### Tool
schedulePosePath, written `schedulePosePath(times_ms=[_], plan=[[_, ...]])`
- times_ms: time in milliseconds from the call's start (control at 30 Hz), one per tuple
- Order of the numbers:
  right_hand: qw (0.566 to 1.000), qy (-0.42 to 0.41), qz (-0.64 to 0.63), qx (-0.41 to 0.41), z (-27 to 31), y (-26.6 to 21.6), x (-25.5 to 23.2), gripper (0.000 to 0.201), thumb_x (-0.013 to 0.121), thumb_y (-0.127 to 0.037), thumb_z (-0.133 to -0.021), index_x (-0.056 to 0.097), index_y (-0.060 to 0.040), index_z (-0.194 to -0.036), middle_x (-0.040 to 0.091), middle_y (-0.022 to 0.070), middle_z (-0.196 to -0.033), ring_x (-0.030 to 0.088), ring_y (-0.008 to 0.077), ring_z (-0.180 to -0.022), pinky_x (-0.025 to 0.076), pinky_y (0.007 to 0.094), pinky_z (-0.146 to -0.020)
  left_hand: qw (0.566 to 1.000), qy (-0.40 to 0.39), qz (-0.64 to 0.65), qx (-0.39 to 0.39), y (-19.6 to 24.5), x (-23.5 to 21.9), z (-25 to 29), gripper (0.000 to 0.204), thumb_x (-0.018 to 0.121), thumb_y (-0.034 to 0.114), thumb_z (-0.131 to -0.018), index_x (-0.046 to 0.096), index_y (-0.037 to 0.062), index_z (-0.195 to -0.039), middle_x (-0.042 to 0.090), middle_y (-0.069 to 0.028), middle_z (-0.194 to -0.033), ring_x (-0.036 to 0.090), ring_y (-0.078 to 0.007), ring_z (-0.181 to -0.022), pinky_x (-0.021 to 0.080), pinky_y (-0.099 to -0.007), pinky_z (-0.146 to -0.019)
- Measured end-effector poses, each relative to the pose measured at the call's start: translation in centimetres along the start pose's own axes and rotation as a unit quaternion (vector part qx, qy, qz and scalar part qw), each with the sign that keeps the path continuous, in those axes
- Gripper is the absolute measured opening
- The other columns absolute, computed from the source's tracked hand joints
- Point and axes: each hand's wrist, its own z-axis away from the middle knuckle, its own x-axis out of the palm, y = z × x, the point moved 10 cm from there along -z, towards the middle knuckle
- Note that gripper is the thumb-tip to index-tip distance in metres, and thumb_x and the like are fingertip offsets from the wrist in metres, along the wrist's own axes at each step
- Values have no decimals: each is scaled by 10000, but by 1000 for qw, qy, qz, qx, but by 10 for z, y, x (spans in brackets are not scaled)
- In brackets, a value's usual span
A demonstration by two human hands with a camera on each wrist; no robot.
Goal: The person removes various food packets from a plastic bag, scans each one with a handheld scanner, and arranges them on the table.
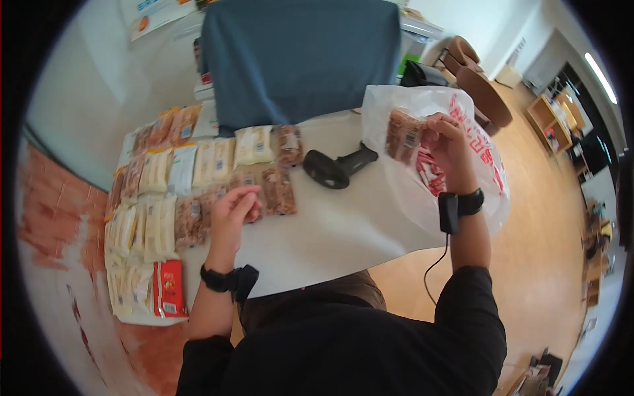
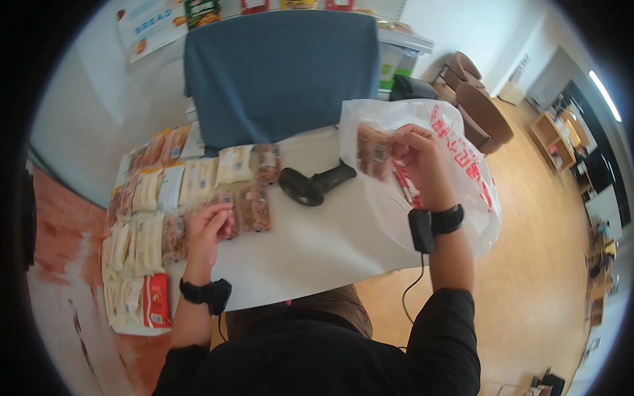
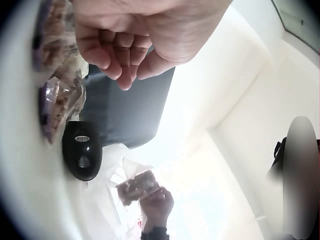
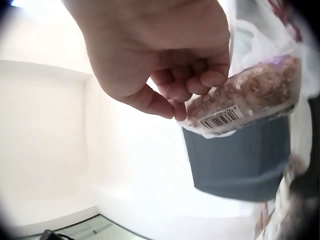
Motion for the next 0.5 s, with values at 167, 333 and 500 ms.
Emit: schedulePosePath(times_ms=[167,333,500], plan=[[977,-19,-211,4,4,54,86,96,536,-95,-821,561,-16,-773,460,13,-633,428,125,-603,369,269,-601,997,-65,-28,9,-7,15,-3,255,563,139,-889,597,-18,-1086,640,-77,-925,597,-122,-800,483,-233,-724],[931,-7,-357,70,40,109,139,115,505,-117,-835,541,-30,-768,434,8,-628,407,127,-611,349,271,-600,986,-98,119,-58,-20,28,-2,327,577,156,-889,544,-12,-1168,620,-95,-1049,602,-167,-960,490,-273,-841],[918,-130,-348,137,67,128,175,107,509,-90,-849,561,-34,-774,475,23,-639,441,145,-611,367,285,-606,967,-131,193,-107,-22,45,10,403,648,131,-845,511,17,-1207,618,-62,-1041,600,-141,-946,497,-268,-828]])
